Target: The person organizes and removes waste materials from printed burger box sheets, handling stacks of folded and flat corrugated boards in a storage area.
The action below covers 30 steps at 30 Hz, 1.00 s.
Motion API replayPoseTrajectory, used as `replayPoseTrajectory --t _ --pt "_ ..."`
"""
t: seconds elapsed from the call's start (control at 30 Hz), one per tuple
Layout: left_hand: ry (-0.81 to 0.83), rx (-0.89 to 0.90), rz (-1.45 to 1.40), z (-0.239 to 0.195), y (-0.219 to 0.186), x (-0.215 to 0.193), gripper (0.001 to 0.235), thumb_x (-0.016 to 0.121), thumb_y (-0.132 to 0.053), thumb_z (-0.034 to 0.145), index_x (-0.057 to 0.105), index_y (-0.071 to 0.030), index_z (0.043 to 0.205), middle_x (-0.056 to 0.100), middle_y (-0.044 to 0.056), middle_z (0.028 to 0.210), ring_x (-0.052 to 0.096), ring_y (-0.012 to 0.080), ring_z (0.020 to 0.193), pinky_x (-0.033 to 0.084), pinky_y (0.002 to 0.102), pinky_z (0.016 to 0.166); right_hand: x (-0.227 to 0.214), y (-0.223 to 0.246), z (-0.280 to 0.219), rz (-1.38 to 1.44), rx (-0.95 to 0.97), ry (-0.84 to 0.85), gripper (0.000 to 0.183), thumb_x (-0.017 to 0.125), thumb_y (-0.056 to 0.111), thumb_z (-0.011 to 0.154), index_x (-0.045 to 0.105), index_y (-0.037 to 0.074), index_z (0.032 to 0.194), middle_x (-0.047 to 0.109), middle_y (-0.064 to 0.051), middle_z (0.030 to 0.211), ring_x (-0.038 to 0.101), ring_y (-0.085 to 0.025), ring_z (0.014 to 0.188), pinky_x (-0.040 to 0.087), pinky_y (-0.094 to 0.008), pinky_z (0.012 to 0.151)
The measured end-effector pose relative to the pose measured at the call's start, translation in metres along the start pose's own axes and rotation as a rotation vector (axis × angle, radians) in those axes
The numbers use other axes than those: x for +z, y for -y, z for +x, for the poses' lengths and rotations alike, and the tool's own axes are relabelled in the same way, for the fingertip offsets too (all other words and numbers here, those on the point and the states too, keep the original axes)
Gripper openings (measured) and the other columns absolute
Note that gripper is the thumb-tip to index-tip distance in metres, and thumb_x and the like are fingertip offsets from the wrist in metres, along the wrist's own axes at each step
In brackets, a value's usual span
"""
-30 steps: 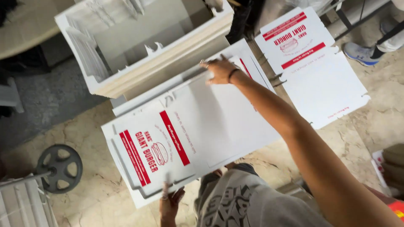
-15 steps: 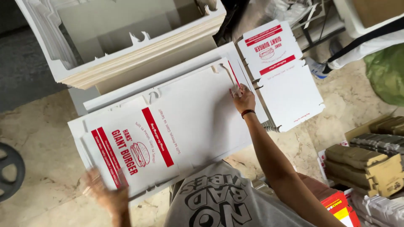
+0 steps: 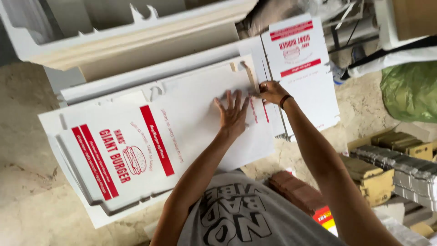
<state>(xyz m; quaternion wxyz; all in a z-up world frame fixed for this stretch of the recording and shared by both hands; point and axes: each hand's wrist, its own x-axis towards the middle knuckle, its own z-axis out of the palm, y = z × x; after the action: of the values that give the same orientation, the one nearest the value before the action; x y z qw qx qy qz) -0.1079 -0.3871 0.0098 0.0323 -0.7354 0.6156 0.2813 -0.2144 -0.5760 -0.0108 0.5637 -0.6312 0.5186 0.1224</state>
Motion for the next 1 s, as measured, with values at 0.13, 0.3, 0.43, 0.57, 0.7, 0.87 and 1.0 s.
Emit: replayPoseTrajectory --t 0.13,0.3,0.43,0.57,0.7,0.87,1.0 --pt "0.043 -0.210 -0.063 0.025 -0.029 -0.017 0.099 0.077 -0.039 0.086 0.017 -0.033 0.165 -0.003 0.017 0.172 -0.002 0.0585 0.151 0.016 0.093 0.099 0.007 -0.010 0.008 -0.461 -0.244 -0.185 0.010 0.069 0.017 0.085 0.066 0.008 0.081 0.068 -0.011 0.069 0.072 -0.029 0.066 0.062 -0.040 0.060" --pt "0.069 -0.288 -0.038 0.032 -0.036 -0.011 0.090 0.065 -0.015 0.093 0.014 -0.036 0.165 -0.004 0.016 0.172 -0.002 0.0600 0.150 0.020 0.093 0.096 0.011 -0.060 0.034 -0.701 -0.625 -0.383 0.032 0.066 0.017 0.086 0.050 0.014 0.059 0.054 -0.009 0.049 0.061 -0.035 0.051 0.056 -0.040 0.081" --pt "0.131 -0.308 -0.034 0.040 -0.034 -0.019 0.093 0.071 -0.027 0.093 0.014 -0.035 0.166 -0.011 0.013 0.172 -0.008 0.0596 0.149 0.017 0.094 0.095 -0.008 -0.027 -0.006 -0.699 -0.741 -0.335 0.025 0.071 0.022 0.084 0.056 0.010 0.067 0.059 -0.015 0.057 0.067 -0.040 0.064 0.053 -0.048 0.062" --pt "0.180 -0.299 -0.067 0.038 -0.035 -0.024 0.101 0.077 -0.044 0.089 0.013 -0.031 0.166 -0.009 0.016 0.172 -0.010 0.0583 0.149 0.015 0.091 0.100 -0.014 -0.037 0.022 -0.503 -0.509 -0.139 0.019 0.067 0.017 0.085 0.062 0.004 0.073 0.065 -0.017 0.062 0.069 -0.037 0.064 0.054 -0.043 0.059" --pt "0.177 -0.285 -0.054 0.032 -0.030 -0.021 0.098 0.078 -0.036 0.090 0.015 -0.032 0.166 -0.015 0.018 0.170 -0.010 0.0600 0.148 0.019 0.092 0.099 -0.014 -0.016 -0.009 0.073 -0.050 0.134 0.049 0.070 0.014 0.095 0.050 -0.008 0.135 0.066 -0.025 0.104 0.073 -0.031 0.076 0.066 -0.041 0.071" --pt "0.095 -0.051 -0.043 0.007 -0.019 0.000 0.073 0.072 -0.043 0.093 0.041 -0.029 0.158 0.005 0.019 0.170 0.006 0.0568 0.151 0.029 0.086 0.103 -0.008 -0.088 -0.066 -0.186 -0.003 0.227 0.054 0.072 0.031 0.096 0.060 -0.013 0.126 0.070 -0.031 0.095 0.074 -0.039 0.080 0.063 -0.047 0.069" --pt "0.116 0.029 0.001 -0.036 -0.050 0.019 0.082 0.075 -0.053 0.087 0.040 -0.032 0.158 0.005 0.016 0.172 0.002 0.0546 0.152 0.022 0.086 0.106 0.010 -0.099 -0.098 -0.164 0.108 0.093 0.047 0.075 0.022 0.091 0.061 -0.011 0.122 0.069 -0.030 0.104 0.074 -0.039 0.091 0.064 -0.040 0.070"
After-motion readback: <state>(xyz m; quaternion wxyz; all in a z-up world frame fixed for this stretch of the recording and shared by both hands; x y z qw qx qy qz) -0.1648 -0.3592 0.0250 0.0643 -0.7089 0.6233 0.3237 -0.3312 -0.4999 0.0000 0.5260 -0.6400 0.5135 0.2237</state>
